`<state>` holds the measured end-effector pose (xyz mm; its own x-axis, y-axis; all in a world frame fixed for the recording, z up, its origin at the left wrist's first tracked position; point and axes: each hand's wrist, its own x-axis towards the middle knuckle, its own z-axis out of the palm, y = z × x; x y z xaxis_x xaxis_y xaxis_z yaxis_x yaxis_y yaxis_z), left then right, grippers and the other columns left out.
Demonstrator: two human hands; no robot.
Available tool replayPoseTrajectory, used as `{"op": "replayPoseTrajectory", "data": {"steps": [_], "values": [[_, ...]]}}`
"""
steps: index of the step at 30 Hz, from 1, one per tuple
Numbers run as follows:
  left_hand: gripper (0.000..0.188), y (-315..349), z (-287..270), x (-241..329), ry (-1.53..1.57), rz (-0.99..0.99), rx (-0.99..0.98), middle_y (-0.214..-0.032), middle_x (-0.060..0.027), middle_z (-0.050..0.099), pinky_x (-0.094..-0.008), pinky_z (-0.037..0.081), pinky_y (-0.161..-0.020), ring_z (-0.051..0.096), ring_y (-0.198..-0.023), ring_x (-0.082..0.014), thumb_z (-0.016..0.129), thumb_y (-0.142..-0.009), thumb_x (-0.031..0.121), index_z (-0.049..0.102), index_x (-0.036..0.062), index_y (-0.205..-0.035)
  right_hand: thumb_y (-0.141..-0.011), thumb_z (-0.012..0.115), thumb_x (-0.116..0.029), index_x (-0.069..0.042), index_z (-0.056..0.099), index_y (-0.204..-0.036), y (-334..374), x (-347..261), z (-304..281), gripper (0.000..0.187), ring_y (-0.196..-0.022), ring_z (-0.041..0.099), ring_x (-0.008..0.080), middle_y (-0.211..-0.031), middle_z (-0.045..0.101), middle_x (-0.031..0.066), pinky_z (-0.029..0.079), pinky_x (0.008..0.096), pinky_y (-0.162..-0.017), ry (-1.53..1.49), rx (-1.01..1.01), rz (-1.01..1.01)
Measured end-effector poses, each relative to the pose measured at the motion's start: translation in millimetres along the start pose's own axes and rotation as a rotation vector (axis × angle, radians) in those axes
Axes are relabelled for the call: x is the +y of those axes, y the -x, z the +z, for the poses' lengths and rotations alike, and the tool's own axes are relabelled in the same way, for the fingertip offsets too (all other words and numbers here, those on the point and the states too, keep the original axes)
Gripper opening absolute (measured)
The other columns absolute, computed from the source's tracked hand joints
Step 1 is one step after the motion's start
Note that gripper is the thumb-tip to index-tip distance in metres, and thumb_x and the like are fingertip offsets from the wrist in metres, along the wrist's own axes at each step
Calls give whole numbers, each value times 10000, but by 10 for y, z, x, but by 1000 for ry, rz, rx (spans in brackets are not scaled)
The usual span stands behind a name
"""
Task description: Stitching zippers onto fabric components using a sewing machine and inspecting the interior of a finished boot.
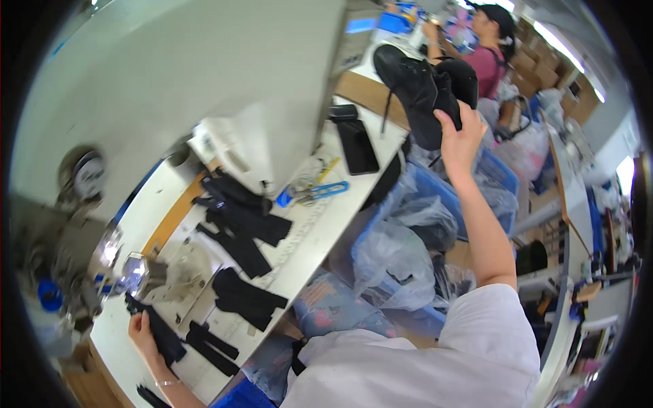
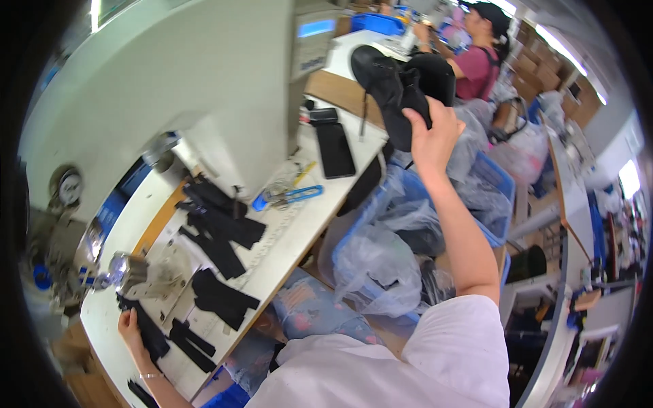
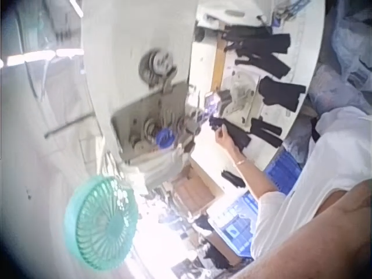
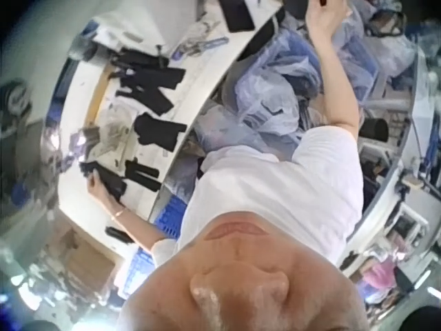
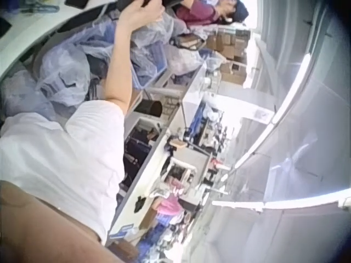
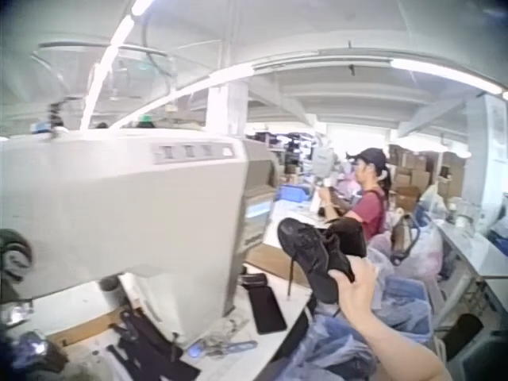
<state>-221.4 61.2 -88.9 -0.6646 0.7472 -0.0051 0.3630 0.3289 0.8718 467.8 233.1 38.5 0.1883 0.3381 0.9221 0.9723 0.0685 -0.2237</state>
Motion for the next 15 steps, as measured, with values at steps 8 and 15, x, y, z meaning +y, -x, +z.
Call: {"op": "replayPoseTrajectory", "data": {"steps": [8,15], "values": [[178,-278,-34,-440,-9,75,69,-714,61,496,-196,292,-567,384,-633,-36,664,-885,234,618,62,-874,-688,753,-173,-90,669,-911,289,-349,-1158,253,-775,536,203,-807,636,5,308,328,-748,-82,-5,-82],[194,-383,-109,-539,-63,69,108,-686,80,486,-194,247,-501,345,-575,-18,668,-883,268,618,84,-850,-668,767,-179,-112,687,-898,427,-410,-1432,253,-707,498,167,-773,637,-41,289,317,-727,-161,-60,-94]]}}
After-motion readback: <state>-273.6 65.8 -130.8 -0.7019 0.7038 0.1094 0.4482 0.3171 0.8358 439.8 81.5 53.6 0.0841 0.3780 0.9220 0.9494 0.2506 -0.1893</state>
